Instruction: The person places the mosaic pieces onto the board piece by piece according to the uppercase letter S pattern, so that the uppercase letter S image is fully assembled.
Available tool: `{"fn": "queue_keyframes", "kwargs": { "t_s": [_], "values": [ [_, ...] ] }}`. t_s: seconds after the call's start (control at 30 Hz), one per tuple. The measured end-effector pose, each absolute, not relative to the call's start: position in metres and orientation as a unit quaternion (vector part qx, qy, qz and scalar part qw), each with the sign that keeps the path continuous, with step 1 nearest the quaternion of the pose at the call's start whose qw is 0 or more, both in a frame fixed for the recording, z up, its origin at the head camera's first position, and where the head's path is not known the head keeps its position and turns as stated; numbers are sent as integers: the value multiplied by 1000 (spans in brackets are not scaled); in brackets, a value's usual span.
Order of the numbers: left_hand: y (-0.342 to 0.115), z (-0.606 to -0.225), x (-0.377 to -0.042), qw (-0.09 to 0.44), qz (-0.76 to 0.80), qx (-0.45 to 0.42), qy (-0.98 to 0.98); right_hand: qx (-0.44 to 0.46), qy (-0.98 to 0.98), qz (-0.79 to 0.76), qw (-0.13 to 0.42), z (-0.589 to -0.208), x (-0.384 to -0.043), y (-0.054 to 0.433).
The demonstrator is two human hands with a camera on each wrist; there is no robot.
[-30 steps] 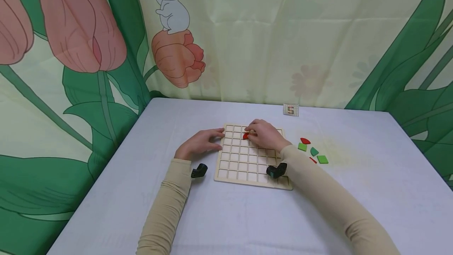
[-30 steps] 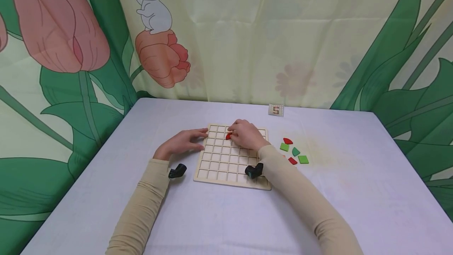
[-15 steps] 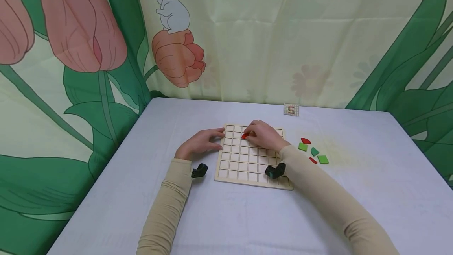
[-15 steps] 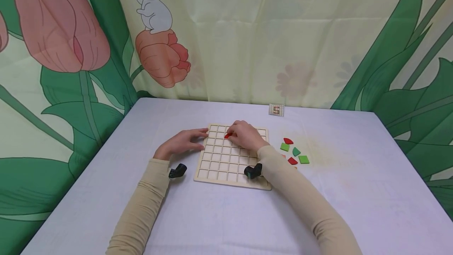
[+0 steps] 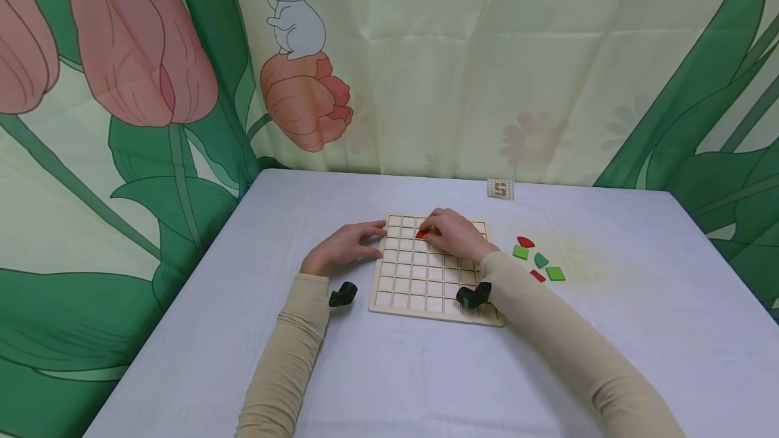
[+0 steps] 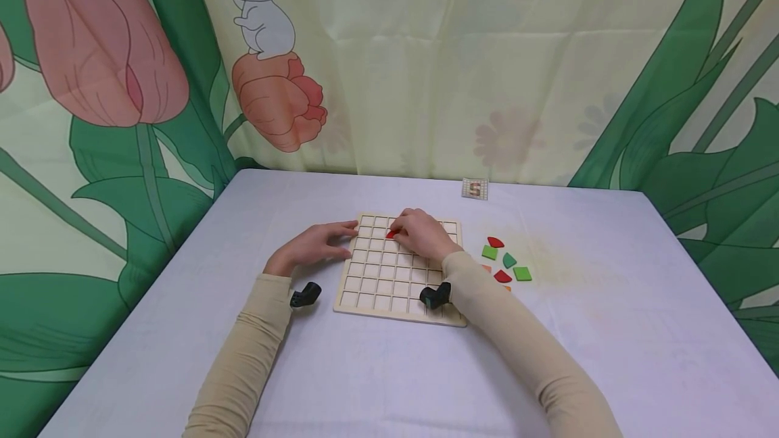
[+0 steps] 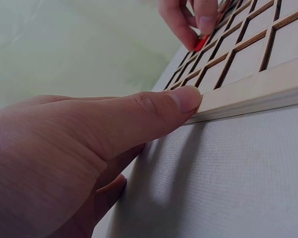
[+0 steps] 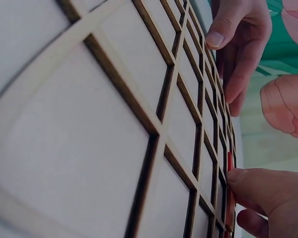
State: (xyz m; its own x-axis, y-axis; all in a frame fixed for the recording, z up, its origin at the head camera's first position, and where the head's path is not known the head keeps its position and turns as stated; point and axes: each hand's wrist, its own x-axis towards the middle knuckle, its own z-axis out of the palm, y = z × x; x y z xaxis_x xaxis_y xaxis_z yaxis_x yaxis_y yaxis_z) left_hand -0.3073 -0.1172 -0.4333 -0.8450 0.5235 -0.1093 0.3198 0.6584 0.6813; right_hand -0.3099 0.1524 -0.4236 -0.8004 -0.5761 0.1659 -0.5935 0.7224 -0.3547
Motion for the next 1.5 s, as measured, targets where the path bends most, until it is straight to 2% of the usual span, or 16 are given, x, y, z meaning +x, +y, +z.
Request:
{"fn": "queue_keyframes", "kwargs": {
  "t_s": [0.53, 0.77, 1.2, 1.5],
  "values": [
    [-116, -433, -308, 149, 337, 247, 896, 300, -930, 212, 27, -423, -306, 157],
    [-116, -432, -307, 149, 337, 243, 897, 257, -930, 260, 23, -419, -303, 174],
    [-118, -433, -307, 146, 328, 252, 898, 87, -953, 292, 6, -415, -270, 263],
    [-121, -432, -305, 144, 327, 255, 898, 20, -956, 285, -66, -417, -249, 326]
  ]
}}
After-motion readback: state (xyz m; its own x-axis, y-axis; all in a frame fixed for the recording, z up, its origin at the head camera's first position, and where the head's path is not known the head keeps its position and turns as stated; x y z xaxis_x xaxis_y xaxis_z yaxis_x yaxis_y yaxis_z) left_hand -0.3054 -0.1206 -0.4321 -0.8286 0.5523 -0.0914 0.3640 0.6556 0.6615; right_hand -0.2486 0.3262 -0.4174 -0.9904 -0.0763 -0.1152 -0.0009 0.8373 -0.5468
